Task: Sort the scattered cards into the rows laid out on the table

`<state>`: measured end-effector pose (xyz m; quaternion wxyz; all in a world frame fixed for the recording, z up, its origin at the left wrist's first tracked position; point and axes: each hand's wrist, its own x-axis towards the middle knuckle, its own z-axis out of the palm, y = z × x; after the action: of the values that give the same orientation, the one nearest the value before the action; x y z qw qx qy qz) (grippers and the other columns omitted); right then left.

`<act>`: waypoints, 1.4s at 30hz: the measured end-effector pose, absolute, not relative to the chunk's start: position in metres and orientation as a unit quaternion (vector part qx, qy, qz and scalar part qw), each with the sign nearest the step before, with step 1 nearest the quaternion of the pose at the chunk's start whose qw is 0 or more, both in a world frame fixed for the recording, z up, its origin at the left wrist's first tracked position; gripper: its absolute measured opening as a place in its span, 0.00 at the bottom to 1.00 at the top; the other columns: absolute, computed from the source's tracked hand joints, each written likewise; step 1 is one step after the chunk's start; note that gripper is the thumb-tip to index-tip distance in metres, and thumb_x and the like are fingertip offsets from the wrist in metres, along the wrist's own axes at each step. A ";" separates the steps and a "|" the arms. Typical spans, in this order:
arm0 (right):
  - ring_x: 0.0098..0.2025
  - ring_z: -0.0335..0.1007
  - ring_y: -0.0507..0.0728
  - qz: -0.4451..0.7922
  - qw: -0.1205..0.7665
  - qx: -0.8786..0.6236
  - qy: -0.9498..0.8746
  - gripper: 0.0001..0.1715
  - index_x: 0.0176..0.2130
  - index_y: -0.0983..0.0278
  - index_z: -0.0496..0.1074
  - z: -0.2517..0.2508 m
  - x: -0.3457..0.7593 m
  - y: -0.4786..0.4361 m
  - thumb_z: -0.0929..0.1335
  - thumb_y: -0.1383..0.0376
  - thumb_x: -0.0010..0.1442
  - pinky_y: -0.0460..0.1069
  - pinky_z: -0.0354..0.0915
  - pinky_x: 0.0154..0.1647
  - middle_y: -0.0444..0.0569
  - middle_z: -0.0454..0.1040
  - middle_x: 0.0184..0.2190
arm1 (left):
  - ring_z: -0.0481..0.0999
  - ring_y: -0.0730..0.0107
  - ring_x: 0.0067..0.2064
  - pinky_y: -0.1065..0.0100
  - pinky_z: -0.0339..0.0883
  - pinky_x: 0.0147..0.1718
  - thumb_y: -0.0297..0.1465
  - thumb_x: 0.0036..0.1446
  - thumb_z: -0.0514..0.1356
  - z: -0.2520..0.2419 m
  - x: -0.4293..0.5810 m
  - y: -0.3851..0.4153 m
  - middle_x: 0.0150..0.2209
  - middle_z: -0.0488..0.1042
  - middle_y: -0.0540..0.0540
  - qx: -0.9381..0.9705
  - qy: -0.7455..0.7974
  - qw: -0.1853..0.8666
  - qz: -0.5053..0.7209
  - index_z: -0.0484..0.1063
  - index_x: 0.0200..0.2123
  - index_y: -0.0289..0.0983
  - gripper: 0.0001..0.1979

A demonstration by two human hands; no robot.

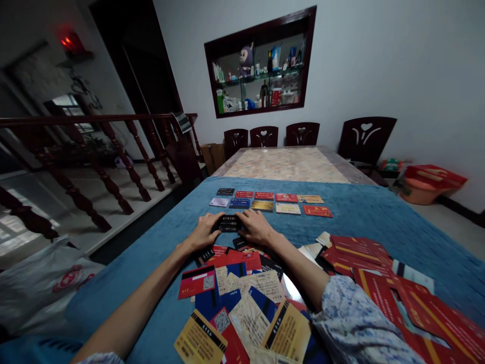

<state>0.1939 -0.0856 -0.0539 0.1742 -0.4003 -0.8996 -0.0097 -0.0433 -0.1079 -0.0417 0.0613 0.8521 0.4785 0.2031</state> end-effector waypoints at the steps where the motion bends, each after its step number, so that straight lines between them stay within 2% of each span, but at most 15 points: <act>1: 0.51 0.64 0.63 -0.010 0.175 -0.400 -0.900 0.33 0.61 0.66 0.64 -0.054 0.194 -0.085 0.70 0.61 0.59 0.55 0.57 0.47 0.59 0.71 0.49 | 0.67 0.50 0.54 0.47 0.58 0.55 0.24 0.54 0.60 -0.042 -0.043 -0.108 0.57 0.72 0.39 0.853 0.477 0.064 0.203 0.62 0.63 0.38 0.32; 10: 0.51 0.63 0.64 -0.012 0.172 -0.401 -0.900 0.33 0.60 0.66 0.65 -0.051 0.196 -0.086 0.70 0.58 0.59 0.55 0.58 0.47 0.58 0.70 0.48 | 0.67 0.50 0.54 0.48 0.58 0.55 0.24 0.54 0.61 -0.038 -0.039 -0.108 0.55 0.72 0.38 0.846 0.494 0.071 0.189 0.63 0.61 0.38 0.30; 16: 0.52 0.61 0.64 -0.029 0.165 -0.416 -0.894 0.34 0.60 0.64 0.66 -0.043 0.196 -0.089 0.70 0.54 0.59 0.56 0.58 0.48 0.58 0.69 0.50 | 0.65 0.49 0.55 0.47 0.57 0.53 0.23 0.55 0.60 -0.028 -0.034 -0.111 0.53 0.71 0.38 0.851 0.503 0.031 0.146 0.64 0.59 0.38 0.27; 20: 0.53 0.60 0.65 -0.039 0.150 -0.423 -0.893 0.32 0.59 0.63 0.67 -0.038 0.195 -0.092 0.69 0.53 0.60 0.56 0.58 0.48 0.58 0.68 0.52 | 0.62 0.50 0.59 0.47 0.55 0.55 0.22 0.54 0.60 -0.017 -0.031 -0.112 0.57 0.67 0.39 0.858 0.501 0.011 0.111 0.64 0.56 0.39 0.26; 26: 0.52 0.61 0.64 -0.053 0.113 -0.431 -0.894 0.28 0.56 0.63 0.69 -0.027 0.190 -0.093 0.69 0.52 0.61 0.55 0.59 0.46 0.58 0.69 0.51 | 0.61 0.51 0.61 0.46 0.52 0.57 0.22 0.54 0.60 -0.008 -0.033 -0.105 0.57 0.68 0.40 0.869 0.488 0.010 0.080 0.65 0.55 0.39 0.25; 33: 0.54 0.61 0.66 -0.054 0.074 -0.436 -0.895 0.30 0.56 0.65 0.70 -0.011 0.182 -0.079 0.69 0.51 0.61 0.57 0.61 0.48 0.59 0.69 0.51 | 0.61 0.50 0.60 0.46 0.53 0.57 0.22 0.54 0.59 0.000 -0.043 -0.086 0.59 0.66 0.40 0.877 0.477 -0.001 0.053 0.64 0.57 0.40 0.26; 42: 0.57 0.59 0.68 -0.042 0.071 -0.446 -0.891 0.31 0.57 0.63 0.70 -0.001 0.167 -0.042 0.69 0.50 0.60 0.59 0.60 0.51 0.61 0.69 0.52 | 0.62 0.50 0.58 0.47 0.55 0.54 0.22 0.53 0.58 0.012 -0.054 -0.049 0.58 0.67 0.41 0.870 0.493 -0.010 0.023 0.65 0.56 0.42 0.27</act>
<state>0.1674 -0.0415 -0.0015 0.0713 -0.4455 -0.8914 -0.0424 -0.0544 -0.0492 0.0119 -0.0100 0.8698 0.4927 0.0234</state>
